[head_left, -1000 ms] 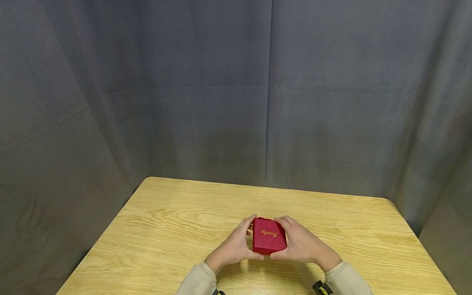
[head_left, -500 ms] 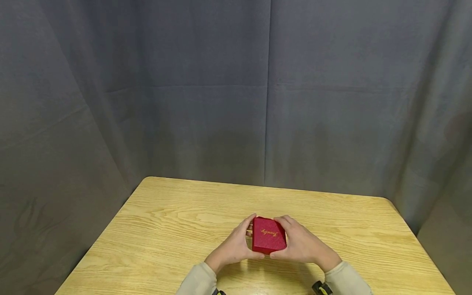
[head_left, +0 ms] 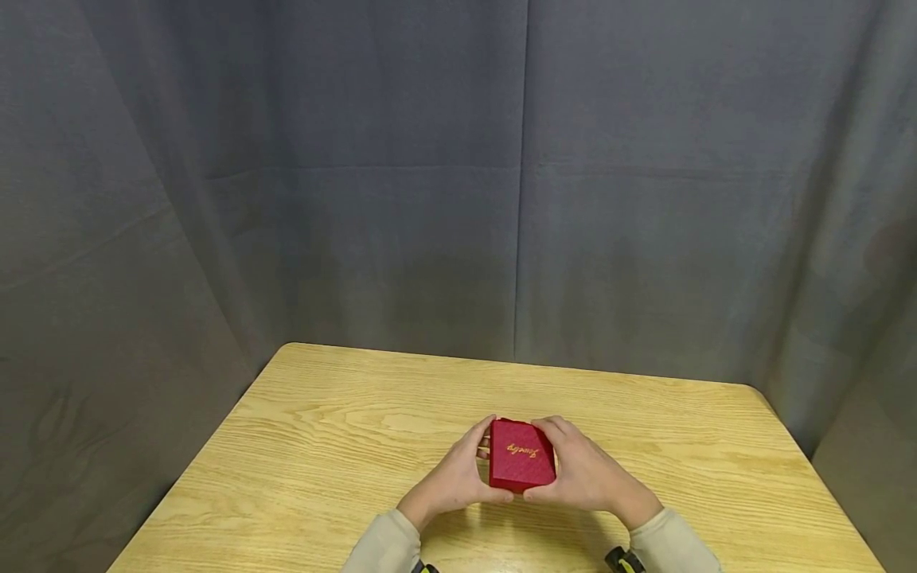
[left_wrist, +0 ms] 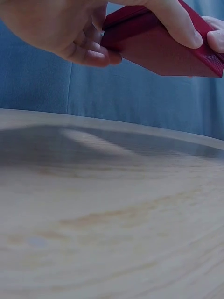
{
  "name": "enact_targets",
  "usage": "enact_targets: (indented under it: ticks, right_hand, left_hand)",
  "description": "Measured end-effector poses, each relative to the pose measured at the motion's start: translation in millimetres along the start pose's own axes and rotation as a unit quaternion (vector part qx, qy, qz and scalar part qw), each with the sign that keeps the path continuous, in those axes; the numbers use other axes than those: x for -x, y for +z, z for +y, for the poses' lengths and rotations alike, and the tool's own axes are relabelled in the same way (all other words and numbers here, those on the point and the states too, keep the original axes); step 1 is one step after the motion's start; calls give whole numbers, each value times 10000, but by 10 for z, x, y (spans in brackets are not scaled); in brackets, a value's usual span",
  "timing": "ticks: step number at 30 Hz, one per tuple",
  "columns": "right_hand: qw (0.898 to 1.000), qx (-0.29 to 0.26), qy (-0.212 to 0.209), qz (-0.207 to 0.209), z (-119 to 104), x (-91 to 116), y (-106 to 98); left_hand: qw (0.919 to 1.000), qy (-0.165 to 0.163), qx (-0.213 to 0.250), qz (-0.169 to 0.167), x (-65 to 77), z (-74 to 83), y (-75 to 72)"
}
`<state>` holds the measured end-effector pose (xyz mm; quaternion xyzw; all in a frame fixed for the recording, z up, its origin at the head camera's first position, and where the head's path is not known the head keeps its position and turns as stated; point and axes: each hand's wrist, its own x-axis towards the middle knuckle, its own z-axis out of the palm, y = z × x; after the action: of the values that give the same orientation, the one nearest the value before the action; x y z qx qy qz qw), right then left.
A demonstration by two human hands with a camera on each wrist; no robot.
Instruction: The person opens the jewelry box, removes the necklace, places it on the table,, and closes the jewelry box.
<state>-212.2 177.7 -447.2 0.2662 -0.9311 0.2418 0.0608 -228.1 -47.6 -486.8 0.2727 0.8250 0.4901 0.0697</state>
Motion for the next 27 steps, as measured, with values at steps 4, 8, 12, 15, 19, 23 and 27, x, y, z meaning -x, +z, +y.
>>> enact_targets:
  ticks: [4, 8, 12, 15, 19, 23, 27]
  right_hand:
    - [10000, 5, -21, 1, 5, -1, 4]
    - [10000, 16, -46, -42, 10, -3, 4]
    - [10000, 9, -38, -86, 4, -4, 3]
    - [9999, 26, -33, -94, -3, -4, -1]
    - [9999, 74, -64, -77, -4, -6, -2]
    - [9999, 95, -104, -80, -1, -7, -1]
    - [9999, 69, -104, -113, 8, -8, -1]
  left_hand:
    - [10000, -7, 35, -49, 6, 2, -3]
    - [9999, -46, -18, -90, 15, 11, -7]
    - [10000, -14, -31, -79, 19, 12, -10]
    - [10000, 43, -12, -51, 16, 13, -13]
    - [10000, 83, 1, -23, 11, 5, -15]
    - [9999, 102, 6, -13, 6, -10, -12]
    - [9999, 121, 3, -12, 2, -18, -12]
